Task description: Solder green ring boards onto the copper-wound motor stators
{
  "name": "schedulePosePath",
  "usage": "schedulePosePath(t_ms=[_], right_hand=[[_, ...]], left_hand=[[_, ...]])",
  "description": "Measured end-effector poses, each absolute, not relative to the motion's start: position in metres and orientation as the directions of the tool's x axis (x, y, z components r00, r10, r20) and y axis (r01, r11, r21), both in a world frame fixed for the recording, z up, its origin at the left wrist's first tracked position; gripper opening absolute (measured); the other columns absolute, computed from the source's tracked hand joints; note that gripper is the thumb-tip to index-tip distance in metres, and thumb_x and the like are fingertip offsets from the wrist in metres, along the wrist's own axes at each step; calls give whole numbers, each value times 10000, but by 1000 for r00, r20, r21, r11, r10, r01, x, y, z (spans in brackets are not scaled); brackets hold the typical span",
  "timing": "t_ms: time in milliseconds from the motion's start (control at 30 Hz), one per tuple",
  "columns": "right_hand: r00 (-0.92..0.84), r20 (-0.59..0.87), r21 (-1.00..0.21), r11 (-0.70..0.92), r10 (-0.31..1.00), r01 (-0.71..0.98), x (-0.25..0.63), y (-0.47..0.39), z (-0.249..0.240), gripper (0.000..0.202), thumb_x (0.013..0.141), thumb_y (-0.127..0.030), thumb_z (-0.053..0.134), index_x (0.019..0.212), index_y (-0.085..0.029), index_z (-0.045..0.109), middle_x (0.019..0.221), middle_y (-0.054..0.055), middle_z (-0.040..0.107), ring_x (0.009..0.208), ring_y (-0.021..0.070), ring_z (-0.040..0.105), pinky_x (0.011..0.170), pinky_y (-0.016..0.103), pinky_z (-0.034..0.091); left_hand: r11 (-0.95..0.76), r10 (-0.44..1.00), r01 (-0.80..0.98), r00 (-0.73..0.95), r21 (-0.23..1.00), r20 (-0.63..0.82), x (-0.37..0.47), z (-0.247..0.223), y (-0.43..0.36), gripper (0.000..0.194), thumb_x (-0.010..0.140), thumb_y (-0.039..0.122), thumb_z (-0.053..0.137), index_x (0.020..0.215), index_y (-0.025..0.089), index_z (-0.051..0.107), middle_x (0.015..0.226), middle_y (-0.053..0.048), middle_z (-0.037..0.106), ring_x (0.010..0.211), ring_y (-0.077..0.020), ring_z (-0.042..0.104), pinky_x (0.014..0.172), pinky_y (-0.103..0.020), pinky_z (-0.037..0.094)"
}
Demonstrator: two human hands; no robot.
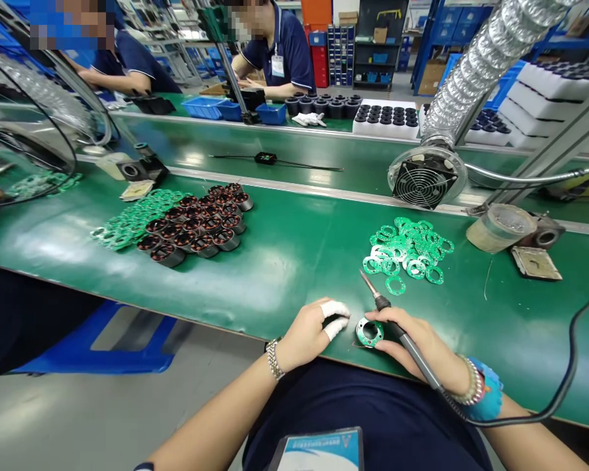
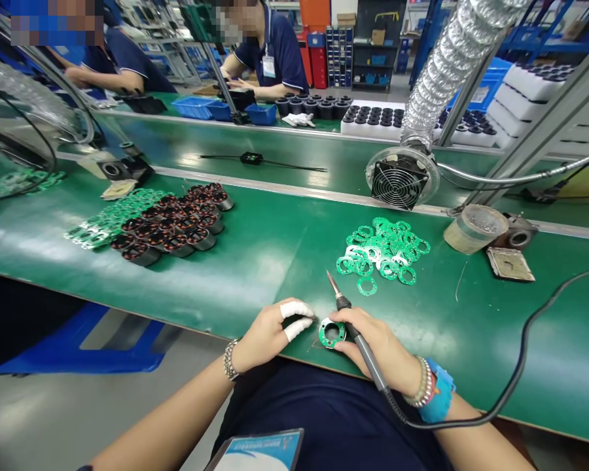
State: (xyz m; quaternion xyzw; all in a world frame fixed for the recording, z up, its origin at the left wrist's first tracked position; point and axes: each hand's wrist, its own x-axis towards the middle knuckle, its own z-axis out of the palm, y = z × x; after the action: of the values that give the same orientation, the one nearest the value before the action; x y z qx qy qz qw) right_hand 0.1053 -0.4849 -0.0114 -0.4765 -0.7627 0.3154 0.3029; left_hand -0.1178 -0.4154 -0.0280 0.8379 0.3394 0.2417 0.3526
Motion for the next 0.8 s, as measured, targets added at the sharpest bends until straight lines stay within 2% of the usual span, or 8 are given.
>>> schedulePosePath(t_ms=[100, 200, 433, 633, 800], right_hand=[[-351, 167, -767, 345, 921, 541, 105, -486, -13, 362, 826, -185, 575, 1159, -247, 447, 1109, 53, 609, 994, 162, 603, 856, 283, 494], [-314, 199, -762, 348, 928, 545, 104, -490, -17, 362, 828, -207, 574, 1164, -242, 443, 1120, 61, 606, 1011, 171, 598, 885, 300, 489], [-273, 210, -745, 335, 939, 577, 102, -495, -17, 403, 807, -168, 576, 1179, -229, 431, 1085, 70, 606, 947, 173, 612, 825, 294, 508], [-275, 158, -750, 297, 948, 591, 102, -492, -13, 410, 788, -174, 587, 1168, -224, 439, 1008, 55, 617, 850, 170, 627, 763, 284, 516], [-245, 201, -737, 312, 948, 600, 100, -496, -12, 406, 784, -171, 584, 1160, -208, 432, 1029, 76, 608, 898, 182, 615, 792, 299, 511]], left_hand=[[-502, 706, 385, 700, 774, 110, -118, -31, -411, 220, 804, 190, 575, 1021, 184, 614, 908, -56, 673, 836, -166, 605, 774, -302, 484], [-505, 687, 314, 710, 804, 154, -115, -32, -410, 125, 813, 222, 570, 863, 187, 679, 833, -53, 687, 794, -164, 617, 737, -287, 494], [-257, 728, 176, 682, 950, 71, -102, -28, -412, 80, 765, 223, 629, 758, 162, 682, 778, -46, 677, 734, -148, 613, 715, -270, 483], [44, 688, 83, 720, 996, -91, -93, -24, -413, 100, 718, 216, 642, 695, 131, 593, 742, -8, 549, 659, -101, 530, 639, -229, 446], [68, 686, 147, 711, 987, -153, -90, -21, -419, 88, 725, 189, 598, 704, 136, 531, 727, 6, 498, 635, -95, 495, 616, -228, 425]])
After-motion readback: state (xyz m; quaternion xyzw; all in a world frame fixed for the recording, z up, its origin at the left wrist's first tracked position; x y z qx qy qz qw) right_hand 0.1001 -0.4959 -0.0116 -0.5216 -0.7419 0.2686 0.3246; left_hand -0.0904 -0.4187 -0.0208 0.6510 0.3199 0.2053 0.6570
